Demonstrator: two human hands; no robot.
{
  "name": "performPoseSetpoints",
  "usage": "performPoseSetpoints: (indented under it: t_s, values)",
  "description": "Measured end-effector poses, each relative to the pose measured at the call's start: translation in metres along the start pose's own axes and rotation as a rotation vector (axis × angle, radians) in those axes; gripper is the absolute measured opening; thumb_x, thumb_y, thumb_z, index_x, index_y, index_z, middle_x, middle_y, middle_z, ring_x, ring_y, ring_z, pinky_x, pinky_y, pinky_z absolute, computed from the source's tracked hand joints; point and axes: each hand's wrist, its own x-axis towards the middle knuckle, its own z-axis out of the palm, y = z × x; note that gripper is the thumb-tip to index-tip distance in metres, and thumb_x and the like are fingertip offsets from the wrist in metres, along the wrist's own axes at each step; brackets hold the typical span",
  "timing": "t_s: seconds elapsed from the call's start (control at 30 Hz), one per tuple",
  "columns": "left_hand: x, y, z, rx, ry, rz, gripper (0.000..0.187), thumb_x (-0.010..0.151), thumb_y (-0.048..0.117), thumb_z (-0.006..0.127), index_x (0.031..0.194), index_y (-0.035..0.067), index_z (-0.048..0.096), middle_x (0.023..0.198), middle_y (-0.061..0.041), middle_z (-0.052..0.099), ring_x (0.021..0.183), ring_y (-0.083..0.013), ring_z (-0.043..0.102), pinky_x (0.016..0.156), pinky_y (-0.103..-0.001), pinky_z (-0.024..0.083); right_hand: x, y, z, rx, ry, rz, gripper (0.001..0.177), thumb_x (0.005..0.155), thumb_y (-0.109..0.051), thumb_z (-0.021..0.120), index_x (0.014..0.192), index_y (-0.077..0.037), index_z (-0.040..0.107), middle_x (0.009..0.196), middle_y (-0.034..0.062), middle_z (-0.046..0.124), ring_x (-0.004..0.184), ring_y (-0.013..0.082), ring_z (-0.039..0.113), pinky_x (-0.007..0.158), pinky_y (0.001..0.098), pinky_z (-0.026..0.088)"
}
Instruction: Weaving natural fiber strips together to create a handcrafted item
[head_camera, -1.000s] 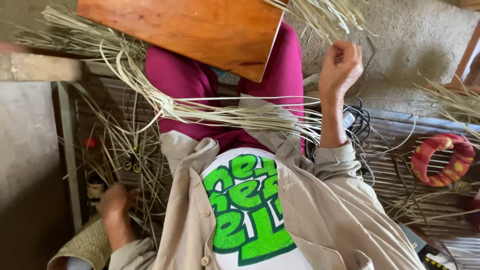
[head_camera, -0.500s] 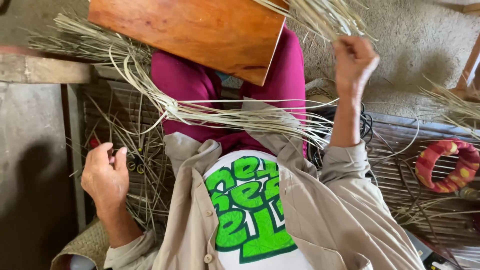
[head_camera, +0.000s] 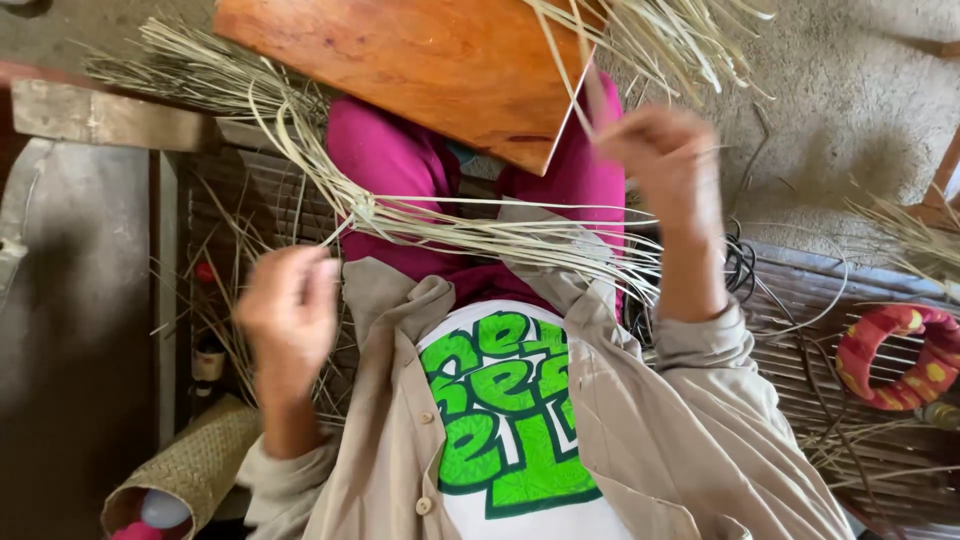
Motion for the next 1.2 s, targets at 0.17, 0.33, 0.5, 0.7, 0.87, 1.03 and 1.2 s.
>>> performPoseSetpoints:
  t_s: [0.17, 0.33, 0.5, 0.7, 0.87, 1.03, 1.2]
  values:
    - [0.018, 0.055, 0.07, -0.866, -0.226, -0.27, 0.034, 0.092, 0.031, 0.079, 0.116, 0.008, 0.074, 0.082, -0.007, 0.072, 0.068, -0.0111, 0.066, 0.062, -0.028, 0.055, -0.026, 0.023, 0.064, -0.257, -0.313, -0.302, 0.012, 0.084, -0.005, 0.086, 0.092, -0.012, 0.08, 0.091, 0.0103, 0.073, 0.091, 0.0307, 0.071, 0.089, 0.043, 0.055]
    - [0.049, 0.064, 0.097, -1.29, -0.259, -0.488, 0.028, 0.091, 0.023, 0.072, 0.11, 0.003, 0.072, 0.065, 0.0, 0.057, 0.048, -0.0032, 0.049, 0.043, -0.02, 0.042, -0.035, 0.024, 0.067, -0.348, -0.433, -0.307, 0.011, 0.088, -0.003, 0.076, 0.096, -0.011, 0.079, 0.089, 0.0124, 0.071, 0.085, 0.0355, 0.07, 0.081, 0.0462, 0.057]
    - [0.082, 0.016, 0.03, -1.198, 0.33, -0.355, 0.017, 0.088, 0.014, 0.07, 0.09, -0.003, 0.069, 0.062, -0.02, 0.058, 0.039, -0.0146, 0.048, 0.037, -0.029, 0.038, -0.007, 0.064, 0.004, -0.339, -0.261, -0.216, 0.004, 0.093, -0.004, 0.08, 0.094, -0.007, 0.079, 0.086, 0.0141, 0.072, 0.079, 0.0289, 0.068, 0.08, 0.0389, 0.053]
    - [0.055, 0.013, 0.027, -0.482, 0.298, -0.34, 0.009, 0.098, 0.002, 0.08, 0.097, -0.002, 0.072, 0.075, -0.017, 0.068, 0.069, -0.0212, 0.07, 0.062, -0.04, 0.057, -0.007, 0.037, 0.028, -0.442, -0.26, -0.249, 0.005, 0.094, -0.002, 0.082, 0.096, -0.005, 0.079, 0.083, 0.0155, 0.07, 0.074, 0.0321, 0.067, 0.073, 0.0408, 0.051]
    - [0.031, 0.041, 0.106, -0.119, 0.165, 0.341, 0.028, 0.085, 0.001, 0.072, 0.112, 0.012, 0.073, 0.126, -0.012, 0.069, 0.117, -0.0331, 0.065, 0.112, -0.057, 0.037, -0.023, 0.023, 0.09, -0.548, -0.424, -0.369, 0.009, 0.09, -0.007, 0.078, 0.096, -0.013, 0.076, 0.086, 0.0078, 0.071, 0.079, 0.0338, 0.07, 0.071, 0.0423, 0.055]
    - [0.028, 0.023, 0.133, -0.175, 0.159, 0.325, 0.011, 0.088, 0.012, 0.076, 0.098, 0.015, 0.072, 0.086, -0.002, 0.069, 0.08, -0.0207, 0.066, 0.103, -0.051, 0.041, -0.024, 0.026, 0.093, -0.624, -0.44, -0.394, 0.008, 0.091, -0.005, 0.078, 0.096, -0.01, 0.074, 0.083, 0.0094, 0.066, 0.078, 0.035, 0.067, 0.069, 0.0444, 0.054]
    - [0.034, 0.006, 0.13, -0.146, 0.087, 0.322, 0.008, 0.085, 0.023, 0.077, 0.091, 0.024, 0.071, 0.08, 0.006, 0.067, 0.078, -0.0152, 0.064, 0.1, -0.048, 0.041, -0.019, 0.028, 0.095, -0.473, -0.487, -0.351, 0.008, 0.091, 0.0, 0.077, 0.097, -0.004, 0.072, 0.082, 0.0146, 0.063, 0.075, 0.0394, 0.065, 0.067, 0.045, 0.052]
